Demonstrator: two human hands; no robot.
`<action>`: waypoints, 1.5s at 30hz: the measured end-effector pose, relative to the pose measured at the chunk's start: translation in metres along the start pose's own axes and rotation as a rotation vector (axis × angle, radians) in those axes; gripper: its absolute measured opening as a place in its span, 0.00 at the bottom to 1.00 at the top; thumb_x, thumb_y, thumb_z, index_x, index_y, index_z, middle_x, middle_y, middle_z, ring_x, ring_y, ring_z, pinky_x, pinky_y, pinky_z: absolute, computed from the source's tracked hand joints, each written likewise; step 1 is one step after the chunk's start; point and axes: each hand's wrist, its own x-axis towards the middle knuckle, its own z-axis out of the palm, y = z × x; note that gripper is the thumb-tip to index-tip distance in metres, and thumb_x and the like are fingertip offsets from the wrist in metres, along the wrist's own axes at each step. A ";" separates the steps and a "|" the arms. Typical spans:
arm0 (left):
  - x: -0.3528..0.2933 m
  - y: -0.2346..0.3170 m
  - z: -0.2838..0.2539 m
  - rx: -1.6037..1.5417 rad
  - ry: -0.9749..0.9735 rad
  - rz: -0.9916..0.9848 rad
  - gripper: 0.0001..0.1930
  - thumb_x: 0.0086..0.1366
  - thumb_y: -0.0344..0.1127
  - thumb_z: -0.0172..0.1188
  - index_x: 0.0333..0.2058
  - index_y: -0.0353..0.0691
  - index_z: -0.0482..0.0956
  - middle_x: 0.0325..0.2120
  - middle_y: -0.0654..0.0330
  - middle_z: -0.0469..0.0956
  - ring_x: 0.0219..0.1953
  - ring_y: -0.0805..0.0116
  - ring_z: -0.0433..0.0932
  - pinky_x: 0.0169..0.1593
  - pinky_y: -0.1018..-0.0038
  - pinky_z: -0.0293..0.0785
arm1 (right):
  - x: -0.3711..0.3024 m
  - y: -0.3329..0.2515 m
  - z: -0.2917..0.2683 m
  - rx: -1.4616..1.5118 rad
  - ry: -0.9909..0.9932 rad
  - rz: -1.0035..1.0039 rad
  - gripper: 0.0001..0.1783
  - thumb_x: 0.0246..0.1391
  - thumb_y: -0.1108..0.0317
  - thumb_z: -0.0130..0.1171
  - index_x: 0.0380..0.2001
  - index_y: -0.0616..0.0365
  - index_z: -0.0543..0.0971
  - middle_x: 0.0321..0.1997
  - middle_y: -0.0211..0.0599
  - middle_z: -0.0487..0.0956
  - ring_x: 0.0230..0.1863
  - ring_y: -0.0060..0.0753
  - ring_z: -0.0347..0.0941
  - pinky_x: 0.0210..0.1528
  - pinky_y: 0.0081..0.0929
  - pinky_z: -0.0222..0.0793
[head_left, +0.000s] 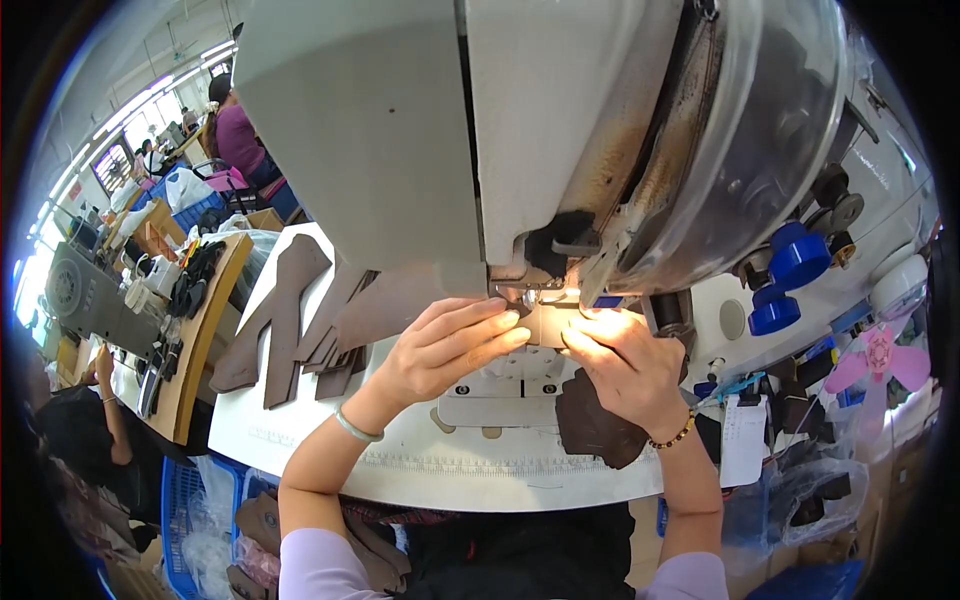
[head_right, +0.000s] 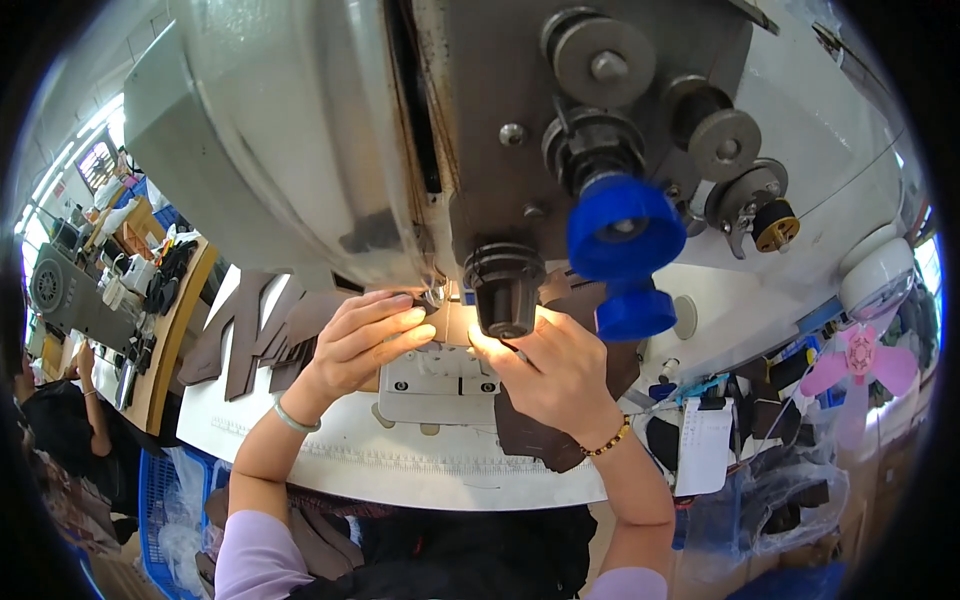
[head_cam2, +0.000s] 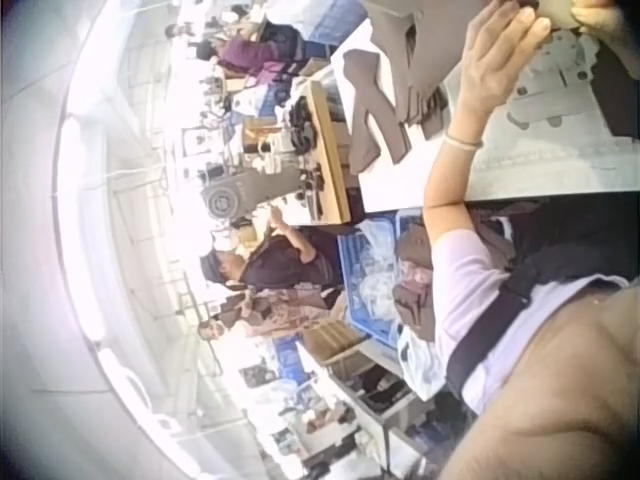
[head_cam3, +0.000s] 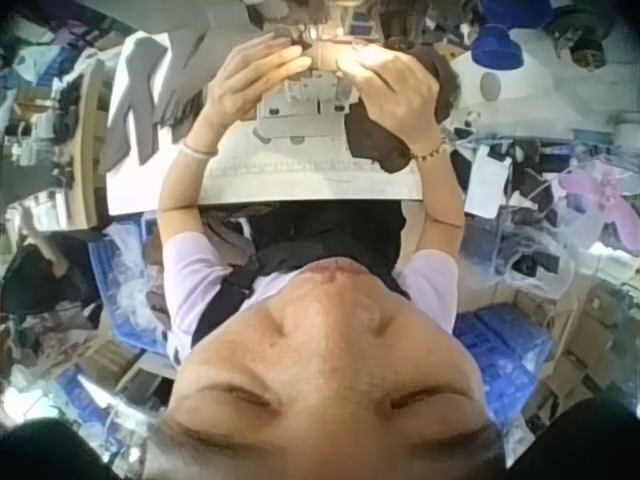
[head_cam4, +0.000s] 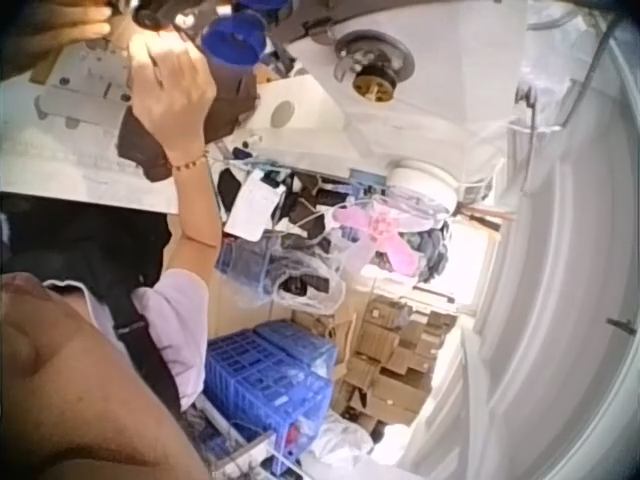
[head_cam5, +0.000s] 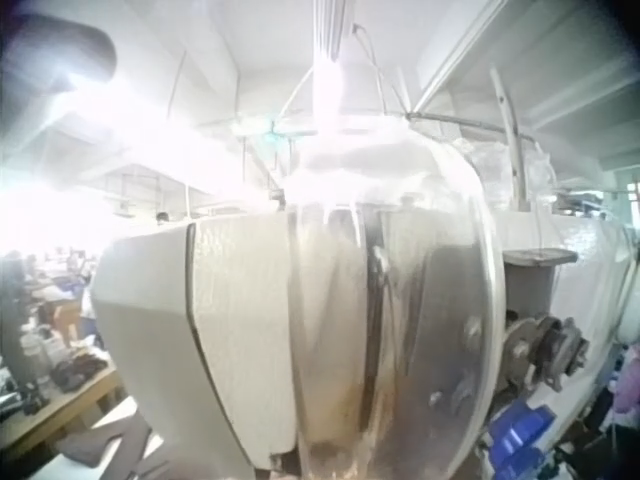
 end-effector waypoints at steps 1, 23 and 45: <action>0.000 0.001 0.001 -0.029 0.006 -0.012 0.16 0.54 0.29 0.58 0.43 0.39 0.81 0.44 0.61 0.76 0.49 0.64 0.74 0.46 0.69 0.77 | 0.000 -0.001 0.000 0.016 0.013 0.017 0.09 0.41 0.69 0.64 0.30 0.51 0.82 0.28 0.25 0.75 0.29 0.29 0.73 0.35 0.24 0.70; -0.003 -0.005 0.000 -0.145 -0.036 -0.096 0.19 0.51 0.32 0.58 0.43 0.36 0.81 0.43 0.58 0.77 0.47 0.60 0.75 0.47 0.63 0.73 | -0.010 0.000 0.007 -0.004 0.002 0.112 0.11 0.33 0.75 0.63 0.26 0.49 0.81 0.29 0.26 0.77 0.31 0.28 0.73 0.42 0.28 0.66; -0.004 -0.012 -0.002 -0.080 -0.048 -0.129 0.19 0.46 0.27 0.64 0.40 0.40 0.82 0.39 0.61 0.80 0.43 0.66 0.77 0.49 0.70 0.77 | -0.037 0.020 0.019 0.050 -0.067 0.102 0.19 0.43 0.82 0.60 0.41 0.54 0.81 0.41 0.33 0.81 0.42 0.32 0.78 0.49 0.28 0.72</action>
